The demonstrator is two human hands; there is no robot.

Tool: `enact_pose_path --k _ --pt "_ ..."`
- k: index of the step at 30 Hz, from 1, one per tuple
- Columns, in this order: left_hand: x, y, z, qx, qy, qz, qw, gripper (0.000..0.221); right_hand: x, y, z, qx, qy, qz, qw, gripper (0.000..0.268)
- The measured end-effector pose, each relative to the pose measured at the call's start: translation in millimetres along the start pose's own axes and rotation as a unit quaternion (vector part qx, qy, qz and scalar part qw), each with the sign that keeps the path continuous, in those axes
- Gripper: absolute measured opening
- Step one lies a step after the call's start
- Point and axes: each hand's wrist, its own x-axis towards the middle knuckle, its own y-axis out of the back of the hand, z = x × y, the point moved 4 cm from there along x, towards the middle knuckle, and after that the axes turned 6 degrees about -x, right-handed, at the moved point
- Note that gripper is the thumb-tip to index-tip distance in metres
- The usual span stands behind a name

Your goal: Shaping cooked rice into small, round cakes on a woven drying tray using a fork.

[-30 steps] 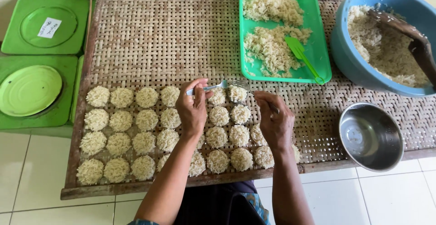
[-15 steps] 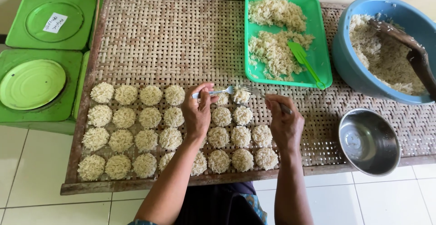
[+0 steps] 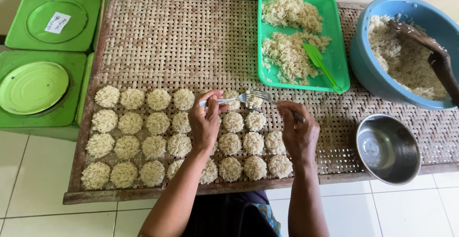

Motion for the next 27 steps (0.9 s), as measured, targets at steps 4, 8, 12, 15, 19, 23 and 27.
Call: enact_pose_path --k 4,8,12,15,19,23,27 --pt "-4.4 3.8 5.3 0.006 0.005 0.014 1.000 0.022 -1.9 -11.1 7.6 0.024 0.010 -0.002 1.000 0.011" --pt "-3.4 5.3 1.5 -0.009 0.012 0.051 0.999 0.022 -5.0 -10.5 10.0 -0.002 0.017 -0.010 1.000 0.011" --pt "-3.4 1.9 0.0 -0.029 0.008 0.079 0.996 0.021 -3.4 -7.6 -2.9 -0.006 0.023 -0.011 1.000 0.014" --pt "-3.3 2.1 -2.8 -0.033 0.014 0.083 0.996 0.022 -2.5 -17.0 -4.6 -0.008 0.035 -0.042 0.998 0.014" --pt "-1.2 4.6 8.7 -0.041 0.022 0.077 0.996 0.022 -3.7 -14.5 13.9 -0.022 0.037 -0.047 0.998 0.013" --pt "-6.6 4.5 2.1 -0.024 0.019 0.062 0.998 0.022 0.4 -17.0 7.2 -0.032 0.051 -0.052 0.997 0.015" --pt "-5.0 4.6 -2.3 -0.029 0.016 0.060 0.998 0.021 9.8 -28.4 -4.4 -0.023 0.059 -0.061 0.996 0.012"
